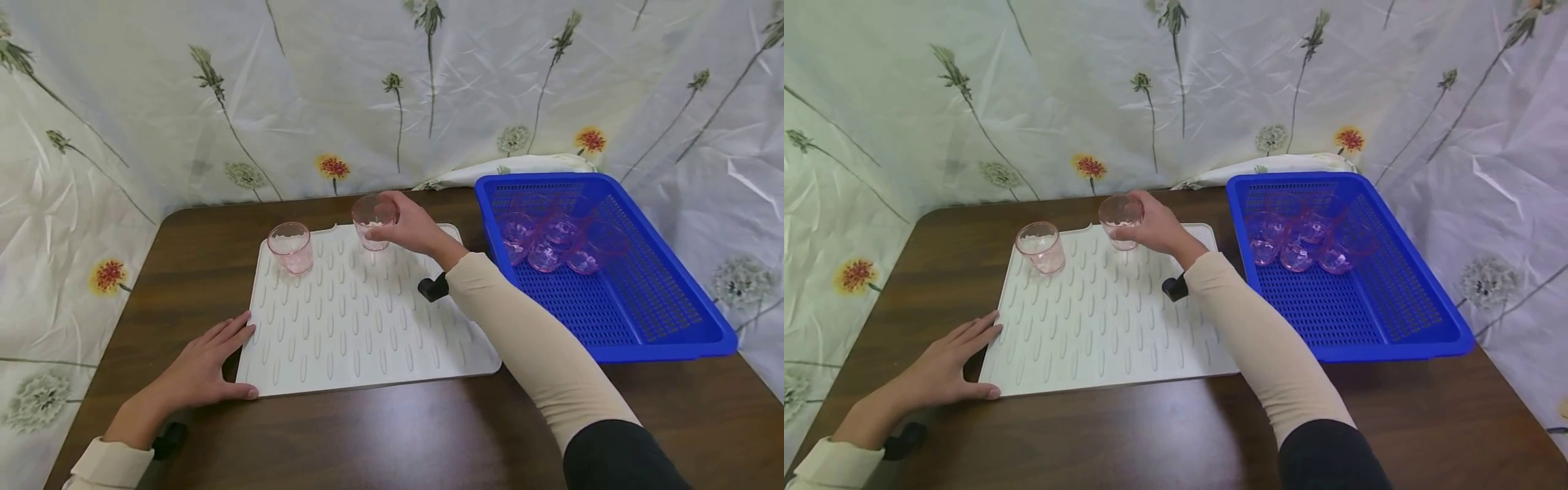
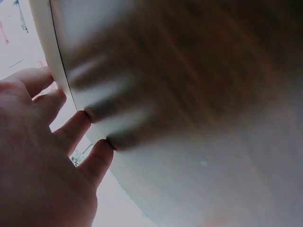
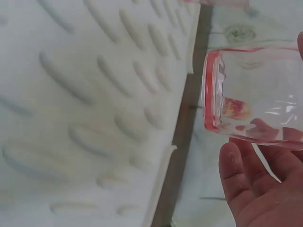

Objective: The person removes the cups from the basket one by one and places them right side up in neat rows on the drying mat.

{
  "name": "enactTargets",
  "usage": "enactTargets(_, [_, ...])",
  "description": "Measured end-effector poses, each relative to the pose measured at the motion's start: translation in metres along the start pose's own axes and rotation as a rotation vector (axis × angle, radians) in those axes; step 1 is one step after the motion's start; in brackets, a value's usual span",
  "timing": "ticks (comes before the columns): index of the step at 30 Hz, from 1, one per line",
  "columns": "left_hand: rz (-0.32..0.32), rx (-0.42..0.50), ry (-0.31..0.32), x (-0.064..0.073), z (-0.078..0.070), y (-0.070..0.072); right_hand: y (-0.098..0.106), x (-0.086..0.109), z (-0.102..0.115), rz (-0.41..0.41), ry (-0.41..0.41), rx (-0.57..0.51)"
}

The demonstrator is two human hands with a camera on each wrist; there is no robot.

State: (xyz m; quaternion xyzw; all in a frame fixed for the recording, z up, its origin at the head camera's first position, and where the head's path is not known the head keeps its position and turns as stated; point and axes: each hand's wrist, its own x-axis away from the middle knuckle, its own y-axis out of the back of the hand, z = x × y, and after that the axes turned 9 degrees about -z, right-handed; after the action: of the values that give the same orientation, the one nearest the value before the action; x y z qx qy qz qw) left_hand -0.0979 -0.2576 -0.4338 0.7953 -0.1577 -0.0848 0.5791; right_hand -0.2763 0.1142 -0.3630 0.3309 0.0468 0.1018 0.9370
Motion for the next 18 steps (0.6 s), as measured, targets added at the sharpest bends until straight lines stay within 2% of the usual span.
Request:
enactTargets(6, [-0.001, 0.003, -0.001, 0.000, 0.001, -0.001, -0.024, -0.002, 0.001, 0.013, -0.009, -0.073])
enactTargets(12, [-0.006, 0.012, -0.017, 0.001, 0.000, 0.000, -0.041, -0.004, 0.005, 0.023, -0.061, -0.205])
enactTargets(18, [-0.011, 0.015, -0.018, 0.000, 0.000, 0.000, -0.056, -0.005, 0.005, 0.028, -0.085, -0.261])
